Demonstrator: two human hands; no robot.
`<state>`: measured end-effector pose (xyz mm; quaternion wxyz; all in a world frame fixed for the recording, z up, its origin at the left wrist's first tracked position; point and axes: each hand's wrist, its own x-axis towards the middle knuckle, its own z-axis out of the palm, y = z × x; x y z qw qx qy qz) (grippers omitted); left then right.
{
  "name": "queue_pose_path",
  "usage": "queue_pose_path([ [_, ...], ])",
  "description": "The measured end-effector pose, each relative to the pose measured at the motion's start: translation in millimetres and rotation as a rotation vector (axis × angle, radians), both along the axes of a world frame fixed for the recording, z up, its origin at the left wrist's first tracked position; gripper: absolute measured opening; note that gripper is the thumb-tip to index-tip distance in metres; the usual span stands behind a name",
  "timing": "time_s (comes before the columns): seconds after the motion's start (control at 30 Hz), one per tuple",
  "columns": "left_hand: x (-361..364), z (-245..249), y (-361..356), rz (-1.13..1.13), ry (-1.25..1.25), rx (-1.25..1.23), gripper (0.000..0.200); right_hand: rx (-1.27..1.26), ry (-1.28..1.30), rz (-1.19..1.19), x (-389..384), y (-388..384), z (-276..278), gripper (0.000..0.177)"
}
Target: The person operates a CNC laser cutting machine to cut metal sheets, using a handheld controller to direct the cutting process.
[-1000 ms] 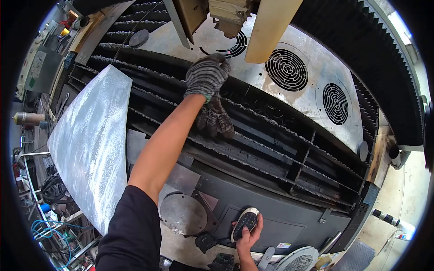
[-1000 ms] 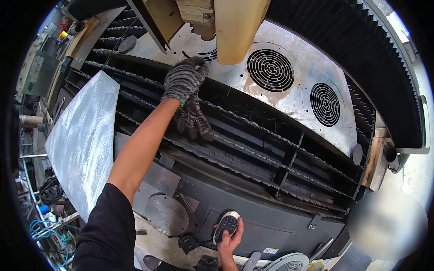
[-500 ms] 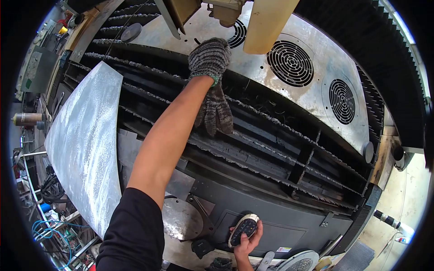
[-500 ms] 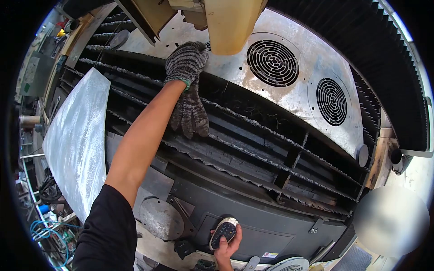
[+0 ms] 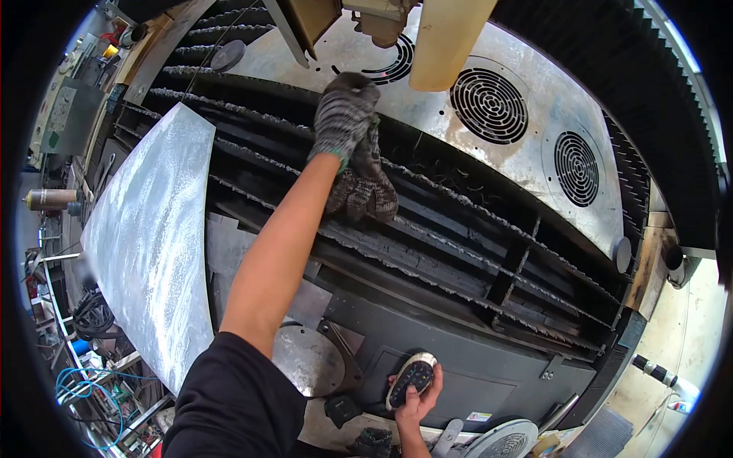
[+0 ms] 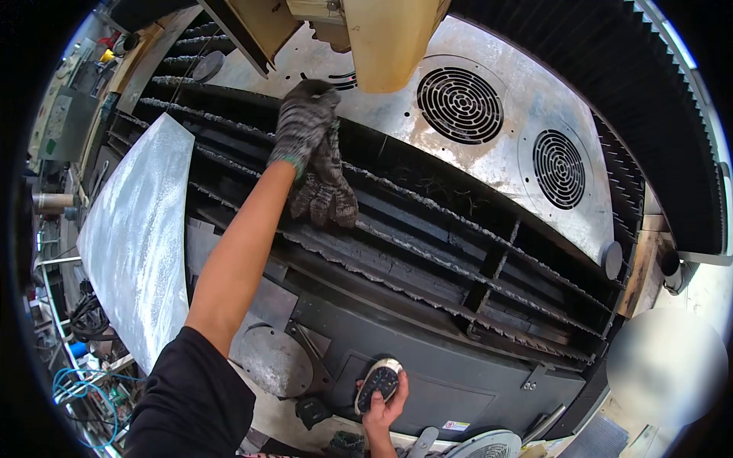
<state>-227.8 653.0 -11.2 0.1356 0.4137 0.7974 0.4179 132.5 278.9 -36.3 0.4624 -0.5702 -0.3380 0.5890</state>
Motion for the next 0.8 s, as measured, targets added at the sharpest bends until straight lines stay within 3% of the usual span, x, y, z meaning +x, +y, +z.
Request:
queue_pose_path([
  [0.07,10.9,20.5,-38.6,-0.044,-0.138,0.118,0.034,0.004,0.026,0.021,0.4,2.6,6.3,0.067],
  [0.13,31.2,55.9,-91.4,-0.059,-0.546,0.169,0.033,-0.016,0.013,0.016,-0.7,4.9,15.5,0.067],
  [0.2,49.0,73.6,-150.5,-0.046,-0.801,0.24,0.03,-0.047,0.029,0.021,1.0,9.2,32.4,0.067],
  [0.3,80.8,115.8,-251.9,-0.39,-0.029,0.217,0.027,-0.018,0.085,0.024,7.0,9.5,76.8,0.073],
  [0.37,103.7,135.1,-306.9,-0.361,-0.177,0.124,0.023,-0.055,0.169,0.043,13.4,8.8,116.1,0.076],
  [0.43,124.3,139.6,-375.5,-0.085,-1.155,-0.186,0.02,-0.029,0.283,-0.04,14.3,4.0,156.5,0.072],
  [0.47,134.6,141.6,-405.2,-0.199,-0.958,-0.204,0.016,-0.074,0.32,0.035,23.5,-3.5,183.9,0.071],
  [0.57,150.9,137.2,-492.6,-0.255,-0.77,-0.357,0.024,0.072,0.388,0.029,35.4,-29.9,228.5,0.07],
  [0.6,155.7,127.9,-522.3,-0.154,-0.926,-0.403,0.025,0.117,0.414,0.015,38.0,-41.1,240.5,0.069],
  [0.7,175.0,135.1,-585.5,0.05,-1.055,-0.482,0.022,0.194,0.419,0.022,46.8,-78.2,270.1,0.067],
  [0.8,176.7,100.5,-635.0,0.23,-1.234,-0.493,0.023,0.222,0.41,0.021,59.5,-103.9,293.2,0.063],
])
